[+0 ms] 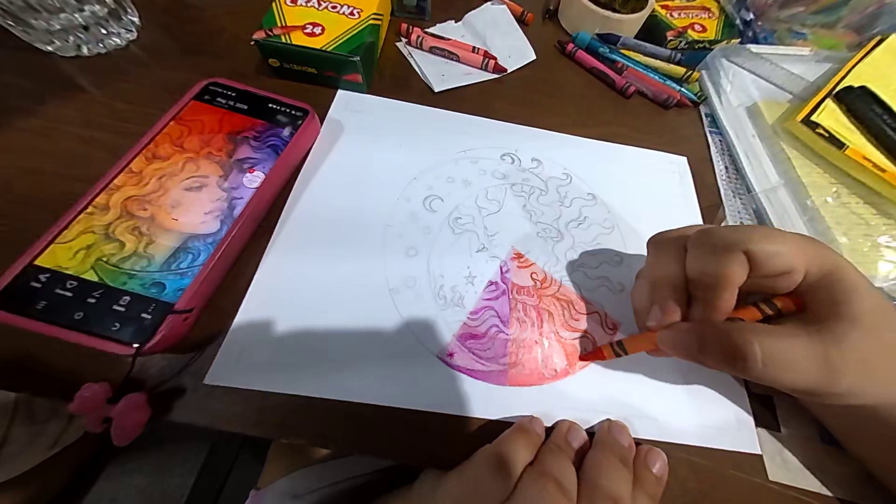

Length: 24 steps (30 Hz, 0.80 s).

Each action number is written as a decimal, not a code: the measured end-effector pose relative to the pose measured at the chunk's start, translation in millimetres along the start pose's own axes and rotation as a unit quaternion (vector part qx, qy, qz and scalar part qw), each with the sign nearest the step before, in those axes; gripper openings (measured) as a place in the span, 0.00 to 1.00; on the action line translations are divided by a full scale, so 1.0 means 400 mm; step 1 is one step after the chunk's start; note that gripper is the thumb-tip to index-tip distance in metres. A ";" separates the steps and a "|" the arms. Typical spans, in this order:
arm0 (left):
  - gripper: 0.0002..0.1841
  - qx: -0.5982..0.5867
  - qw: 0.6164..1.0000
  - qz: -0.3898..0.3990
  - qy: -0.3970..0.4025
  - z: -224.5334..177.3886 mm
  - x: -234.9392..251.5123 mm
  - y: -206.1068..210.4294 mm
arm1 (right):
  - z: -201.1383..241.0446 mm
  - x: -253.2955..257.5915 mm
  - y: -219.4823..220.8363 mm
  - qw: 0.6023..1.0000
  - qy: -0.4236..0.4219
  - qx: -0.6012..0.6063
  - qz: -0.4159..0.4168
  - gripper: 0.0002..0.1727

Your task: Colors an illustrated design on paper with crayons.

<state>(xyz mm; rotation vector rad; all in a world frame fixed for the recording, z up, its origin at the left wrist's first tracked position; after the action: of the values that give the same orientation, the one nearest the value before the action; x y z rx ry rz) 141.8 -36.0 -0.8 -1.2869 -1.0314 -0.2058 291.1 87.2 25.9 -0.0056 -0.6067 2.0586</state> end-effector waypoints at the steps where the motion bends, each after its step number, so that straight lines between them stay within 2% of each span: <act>1: 0.16 -0.003 1.000 0.001 0.001 0.000 0.000 0.000 | -0.006 0.000 -0.002 0.999 0.014 0.027 -0.013 0.09; 3: 0.16 -0.010 1.000 0.001 0.002 0.001 0.001 -0.001 | -0.018 0.003 -0.008 0.989 0.046 0.133 -0.049 0.09; 5: 0.16 -0.008 1.000 -0.002 0.001 0.001 0.002 -0.001 | -0.017 0.014 -0.005 0.976 0.049 0.207 -0.042 0.07; 9: 0.17 -0.002 1.000 0.005 -0.001 0.000 0.002 -0.001 | -0.006 0.026 0.012 0.991 0.008 0.134 0.021 0.08; 14: 0.16 -0.004 1.000 0.005 -0.002 0.001 0.005 -0.003 | 0.021 0.034 0.030 0.996 -0.055 0.034 0.055 0.07; 24: 0.17 0.005 1.000 0.009 0.000 0.000 0.005 -0.003 | 0.017 0.033 0.038 0.994 -0.070 0.038 0.072 0.09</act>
<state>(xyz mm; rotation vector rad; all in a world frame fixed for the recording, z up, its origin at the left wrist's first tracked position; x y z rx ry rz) 142.0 -35.4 1.5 -1.2867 -1.0203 -0.1867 269.8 88.7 28.5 0.1430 -0.6288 2.2349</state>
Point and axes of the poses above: each hand's wrist, its own x-axis towards the middle knuckle, its own y-axis out of the palm, z = x × y, the point moved 8 cm from there along x, towards the middle knuckle, and after that the axes turned 5 degrees about -x, right-handed, at the moved point
